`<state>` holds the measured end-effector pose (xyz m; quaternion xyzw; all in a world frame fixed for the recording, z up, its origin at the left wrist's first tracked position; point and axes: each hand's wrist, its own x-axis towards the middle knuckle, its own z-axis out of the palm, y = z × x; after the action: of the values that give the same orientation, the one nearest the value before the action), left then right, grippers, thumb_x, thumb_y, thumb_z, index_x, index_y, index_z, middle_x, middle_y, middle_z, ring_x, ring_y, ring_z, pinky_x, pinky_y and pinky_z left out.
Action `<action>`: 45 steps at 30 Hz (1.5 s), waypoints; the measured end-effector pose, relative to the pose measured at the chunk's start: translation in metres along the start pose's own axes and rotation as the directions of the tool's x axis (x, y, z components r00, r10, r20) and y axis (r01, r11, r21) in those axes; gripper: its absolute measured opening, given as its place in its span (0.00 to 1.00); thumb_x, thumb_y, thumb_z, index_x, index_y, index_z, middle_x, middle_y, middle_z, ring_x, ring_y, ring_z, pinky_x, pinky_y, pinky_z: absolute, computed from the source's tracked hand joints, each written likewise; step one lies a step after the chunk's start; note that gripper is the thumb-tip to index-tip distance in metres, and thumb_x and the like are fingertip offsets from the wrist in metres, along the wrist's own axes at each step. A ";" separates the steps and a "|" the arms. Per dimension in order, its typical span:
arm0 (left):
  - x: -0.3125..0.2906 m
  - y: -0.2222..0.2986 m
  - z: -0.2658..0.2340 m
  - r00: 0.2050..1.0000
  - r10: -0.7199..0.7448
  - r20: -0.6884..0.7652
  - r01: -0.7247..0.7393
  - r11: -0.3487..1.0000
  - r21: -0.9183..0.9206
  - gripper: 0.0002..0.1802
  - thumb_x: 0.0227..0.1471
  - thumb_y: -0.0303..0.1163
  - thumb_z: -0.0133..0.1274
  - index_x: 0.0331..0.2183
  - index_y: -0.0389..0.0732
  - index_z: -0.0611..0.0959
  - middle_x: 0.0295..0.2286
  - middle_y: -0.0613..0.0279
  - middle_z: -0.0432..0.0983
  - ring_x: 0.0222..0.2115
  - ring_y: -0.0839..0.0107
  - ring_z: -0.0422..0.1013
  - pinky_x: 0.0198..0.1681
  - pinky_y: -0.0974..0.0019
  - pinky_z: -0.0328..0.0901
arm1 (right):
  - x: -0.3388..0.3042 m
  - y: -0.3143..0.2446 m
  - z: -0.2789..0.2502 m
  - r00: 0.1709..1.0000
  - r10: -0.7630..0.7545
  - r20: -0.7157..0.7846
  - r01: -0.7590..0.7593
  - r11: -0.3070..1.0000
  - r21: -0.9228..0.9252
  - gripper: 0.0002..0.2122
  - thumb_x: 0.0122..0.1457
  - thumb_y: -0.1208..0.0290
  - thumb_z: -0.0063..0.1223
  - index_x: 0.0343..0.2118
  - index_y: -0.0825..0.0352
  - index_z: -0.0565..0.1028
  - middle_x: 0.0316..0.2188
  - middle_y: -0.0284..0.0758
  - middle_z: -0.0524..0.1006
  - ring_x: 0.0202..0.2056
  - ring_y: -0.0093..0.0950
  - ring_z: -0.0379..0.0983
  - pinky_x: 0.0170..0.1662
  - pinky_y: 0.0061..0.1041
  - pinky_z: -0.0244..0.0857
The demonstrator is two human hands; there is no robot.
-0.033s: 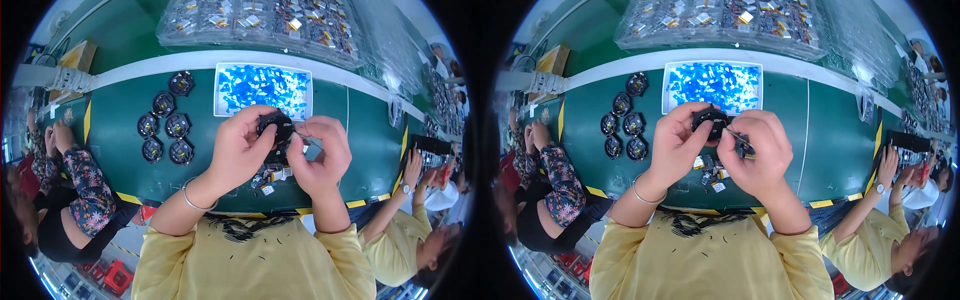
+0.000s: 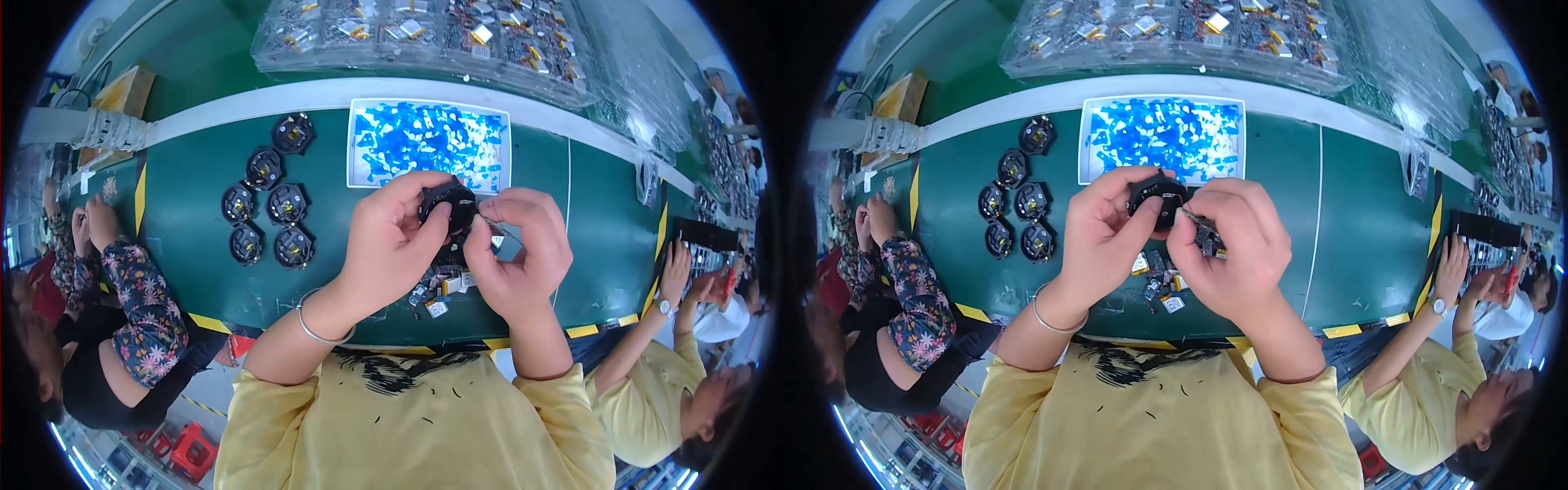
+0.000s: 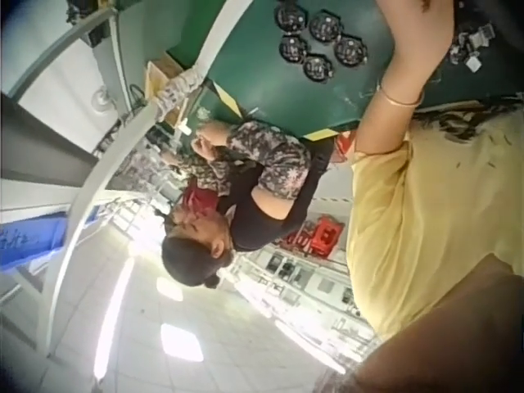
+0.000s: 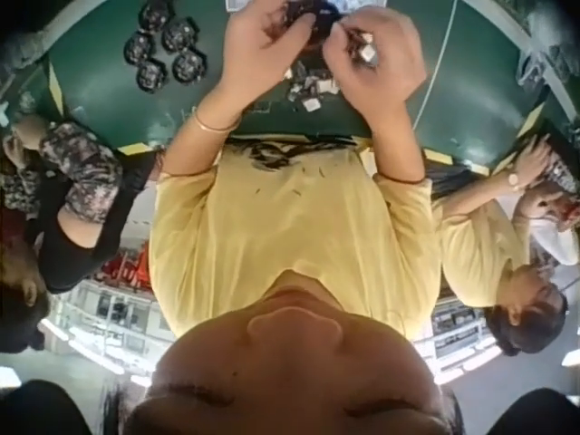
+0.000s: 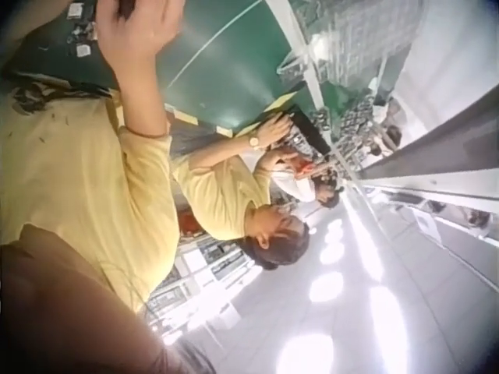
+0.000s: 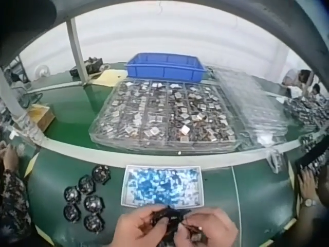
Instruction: The person assembles small electronic components by hand, connecting a battery and a circuit board into a plastic casing.
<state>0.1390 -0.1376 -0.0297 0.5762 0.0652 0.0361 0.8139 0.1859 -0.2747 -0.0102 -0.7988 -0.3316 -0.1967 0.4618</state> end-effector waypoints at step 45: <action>-0.005 0.012 -0.009 0.998 0.008 0.065 -0.022 0.977 0.214 0.03 0.50 0.18 0.47 0.31 0.34 0.73 0.28 0.63 0.75 0.29 0.81 0.70 0.30 0.76 0.66 | -0.004 -0.006 0.002 0.993 0.028 0.117 -0.043 0.990 0.131 0.07 0.40 0.82 0.57 0.24 0.68 0.72 0.21 0.36 0.71 0.22 0.29 0.71 0.23 0.23 0.65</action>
<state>0.1331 -0.1262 -0.0210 0.6621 0.0383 0.0164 0.7483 0.1787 -0.2718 -0.0101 -0.7820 -0.3558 -0.1196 0.4975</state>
